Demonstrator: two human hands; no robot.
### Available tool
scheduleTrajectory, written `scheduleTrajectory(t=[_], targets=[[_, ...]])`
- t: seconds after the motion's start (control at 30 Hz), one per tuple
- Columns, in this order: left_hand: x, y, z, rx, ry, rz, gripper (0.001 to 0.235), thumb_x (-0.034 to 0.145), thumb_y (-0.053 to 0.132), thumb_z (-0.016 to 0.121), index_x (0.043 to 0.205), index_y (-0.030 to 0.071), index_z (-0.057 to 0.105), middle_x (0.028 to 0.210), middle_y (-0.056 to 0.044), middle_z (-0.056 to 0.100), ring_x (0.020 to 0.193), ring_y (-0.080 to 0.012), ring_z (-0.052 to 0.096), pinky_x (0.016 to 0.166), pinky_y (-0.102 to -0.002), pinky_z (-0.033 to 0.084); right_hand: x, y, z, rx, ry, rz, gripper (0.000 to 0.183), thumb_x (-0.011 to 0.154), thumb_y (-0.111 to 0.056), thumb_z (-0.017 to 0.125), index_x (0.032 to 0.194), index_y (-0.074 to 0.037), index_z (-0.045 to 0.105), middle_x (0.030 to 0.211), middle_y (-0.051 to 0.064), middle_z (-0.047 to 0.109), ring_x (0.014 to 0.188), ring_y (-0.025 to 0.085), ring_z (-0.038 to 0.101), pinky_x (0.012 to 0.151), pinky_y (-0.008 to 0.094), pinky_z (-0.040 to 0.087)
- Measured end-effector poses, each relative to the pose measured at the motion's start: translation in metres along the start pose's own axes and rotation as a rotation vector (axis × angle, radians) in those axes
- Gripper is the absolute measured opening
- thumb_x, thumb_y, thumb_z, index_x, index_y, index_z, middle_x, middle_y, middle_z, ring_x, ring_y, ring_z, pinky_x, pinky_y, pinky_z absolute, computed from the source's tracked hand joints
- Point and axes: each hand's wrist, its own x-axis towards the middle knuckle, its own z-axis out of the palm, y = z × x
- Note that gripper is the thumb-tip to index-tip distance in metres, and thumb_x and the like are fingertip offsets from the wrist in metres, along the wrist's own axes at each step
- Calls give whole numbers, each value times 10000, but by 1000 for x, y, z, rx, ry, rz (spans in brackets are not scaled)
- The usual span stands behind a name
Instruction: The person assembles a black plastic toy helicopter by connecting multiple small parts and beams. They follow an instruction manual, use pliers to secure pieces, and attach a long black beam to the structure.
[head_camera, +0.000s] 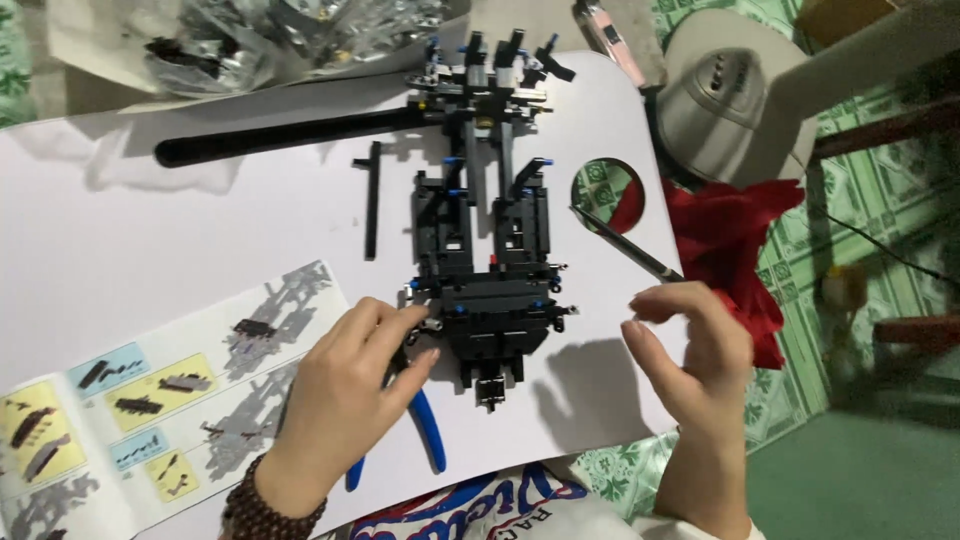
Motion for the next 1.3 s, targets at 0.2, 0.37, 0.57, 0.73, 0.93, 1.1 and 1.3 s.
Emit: scheduleTrajectory(t=[0.2,0.37,0.57,0.73,0.93,1.1,1.3], targets=[[4,3,0,-27,-21,28,303,747,59,640,1048,31,615,932,-47,606,755,-156,587,650,-274,478,-4,1,19,-55,-161,151,454,666,-73,739,1099,-28,610,924,75,662,766,139,608,706,239,506],[4,2,2,-76,-12,-23,329,713,1,624,1041,29,607,980,-66,654,852,-181,617,745,-293,491,4,2,31,-25,-145,95,362,691,-71,741,1034,-27,635,824,41,642,700,120,588,636,217,467],[4,-3,4,-57,-14,3,335,702,-29,600,1031,32,606,939,-57,666,783,-170,604,701,-282,481,11,8,24,57,-249,105,306,705,-47,728,1000,-42,648,843,47,656,693,117,597,632,211,488],[3,-3,3,-42,-35,-3,333,710,5,613,1041,41,594,925,-50,665,786,-174,611,694,-289,480,9,14,24,96,-248,179,335,636,-80,789,931,-52,632,756,32,656,661,109,593,600,209,467],[4,-5,4,-24,-30,15,339,711,-1,613,1046,45,596,896,-46,666,756,-166,599,676,-283,474,6,20,28,81,-202,96,282,711,-38,716,986,-69,665,807,29,642,662,96,582,536,186,424],[5,-2,3,-12,-4,39,300,720,-34,593,1011,35,618,871,-49,672,746,-174,600,679,-289,469,13,13,22,105,-251,125,247,735,-33,667,981,-54,672,827,46,651,691,118,583,600,210,454],[7,-4,3,9,14,44,298,707,-30,631,993,49,660,842,-34,695,696,-150,606,677,-276,465,23,18,14,157,-362,104,258,721,34,640,960,-50,690,847,53,658,654,112,570,537,196,431]])
